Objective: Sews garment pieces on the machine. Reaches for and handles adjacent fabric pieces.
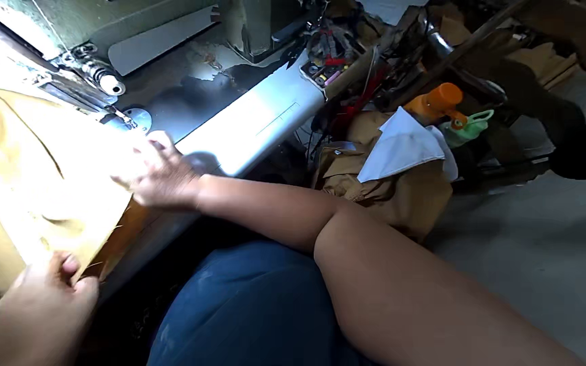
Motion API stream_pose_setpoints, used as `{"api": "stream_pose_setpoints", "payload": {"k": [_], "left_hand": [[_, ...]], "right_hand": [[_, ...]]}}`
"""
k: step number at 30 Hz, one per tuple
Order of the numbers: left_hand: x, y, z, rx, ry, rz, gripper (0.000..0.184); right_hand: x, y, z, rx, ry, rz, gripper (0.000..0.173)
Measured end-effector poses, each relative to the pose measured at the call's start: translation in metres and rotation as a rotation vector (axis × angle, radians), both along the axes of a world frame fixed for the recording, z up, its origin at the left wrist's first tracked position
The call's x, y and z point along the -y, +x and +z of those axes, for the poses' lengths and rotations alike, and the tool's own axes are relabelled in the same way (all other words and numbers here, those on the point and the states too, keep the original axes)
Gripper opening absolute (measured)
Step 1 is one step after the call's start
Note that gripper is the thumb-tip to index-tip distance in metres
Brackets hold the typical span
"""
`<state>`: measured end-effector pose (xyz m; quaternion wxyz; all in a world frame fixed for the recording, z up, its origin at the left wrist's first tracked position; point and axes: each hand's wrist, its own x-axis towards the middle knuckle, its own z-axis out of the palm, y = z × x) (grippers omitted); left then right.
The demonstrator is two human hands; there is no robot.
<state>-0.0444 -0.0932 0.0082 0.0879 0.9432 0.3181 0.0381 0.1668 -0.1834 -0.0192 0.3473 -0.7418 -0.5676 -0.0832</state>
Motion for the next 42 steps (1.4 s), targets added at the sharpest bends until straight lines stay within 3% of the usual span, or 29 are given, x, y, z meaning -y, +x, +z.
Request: {"api": "stream_pose_setpoints", "payload": {"k": [2,4,6,8,10,13,14,16,18,19,21,23,25,26,28,30,32,34,36,38,39,42], "left_hand": [[-0.013,-0.006,-0.005,0.136,-0.033,0.082,0.023],[-0.026,-0.005,-0.020,0.425,-0.107,0.162,0.016],[-0.034,0.009,-0.026,0.853,-0.484,0.299,0.009],[-0.038,0.021,-0.026,1.181,-0.939,0.302,0.021],[-0.036,0.022,-0.027,1.132,-1.082,0.168,0.026],[-0.036,0.022,-0.040,0.956,-1.026,-0.026,0.024],[-0.035,0.024,-0.041,0.948,-1.084,0.020,0.029],[-0.036,0.025,-0.035,1.027,-1.196,0.202,0.035],[-0.042,0.024,-0.027,1.035,-1.113,0.307,0.035],[-0.045,0.023,-0.024,1.003,-0.963,0.280,0.032],[-0.058,0.016,-0.015,0.826,-0.515,0.017,0.017],[-0.061,0.020,0.012,0.547,-0.265,-0.194,0.029],[-0.059,0.034,0.031,0.337,-0.357,-0.292,0.016],[-0.061,0.040,0.034,0.296,-0.506,-0.302,0.009],[-0.067,0.044,0.036,0.311,-0.866,-0.230,0.014],[-0.070,0.038,0.035,0.374,-1.133,-0.168,0.019],[-0.073,0.030,0.029,0.339,-1.238,-0.197,0.017],[-0.081,0.028,0.029,0.119,-1.187,-0.390,0.014],[-0.083,0.036,0.039,-0.084,-0.829,-0.526,0.014],[-0.077,0.047,0.040,-0.124,-0.292,-0.516,0.012],[-0.073,0.051,0.032,-0.108,-0.090,-0.481,0.020],[-0.048,0.057,0.006,-0.175,0.202,-0.392,0.048]], "right_hand": [[0.006,0.016,0.009,-0.175,0.145,-0.038,0.039],[0.011,0.007,0.001,-0.223,0.079,0.051,0.039],[0.010,0.001,-0.017,-0.103,0.025,0.173,0.030],[0.010,0.005,-0.022,-0.145,0.041,0.257,0.022],[0.005,0.011,-0.019,-0.569,0.207,0.242,0.015],[0.001,0.016,0.014,-1.653,0.170,0.217,0.011],[0.000,0.014,0.017,-1.833,0.105,0.251,0.014],[0.002,0.008,0.012,-1.962,0.019,0.325,0.025],[0.006,0.008,0.000,-1.850,-0.100,0.410,0.031],[0.008,0.010,-0.001,-1.680,-0.208,0.441,0.033],[0.008,0.014,0.020,-1.266,-0.490,0.480,0.040],[-0.002,0.013,0.034,-1.013,-0.474,0.544,0.031],[-0.012,0.013,0.035,-0.905,-0.398,0.670,0.025],[-0.014,0.014,0.037,-0.874,-0.407,0.680,0.024],[-0.011,0.021,0.038,-0.888,-0.460,0.638,0.023],[-0.004,0.030,0.034,-1.053,-0.575,0.564,0.022],[0.005,0.039,0.026,-1.205,-0.708,0.588,0.018],[0.008,0.047,0.024,-1.129,-0.831,0.704,0.004],[0.003,0.051,0.033,-0.639,-0.764,0.747,0.009],[-0.008,0.053,0.037,0.068,-0.542,0.549,0.012],[-0.012,0.054,0.035,0.275,-0.478,0.448,0.016],[-0.012,0.057,0.019,0.471,-0.383,0.366,0.023]]}}
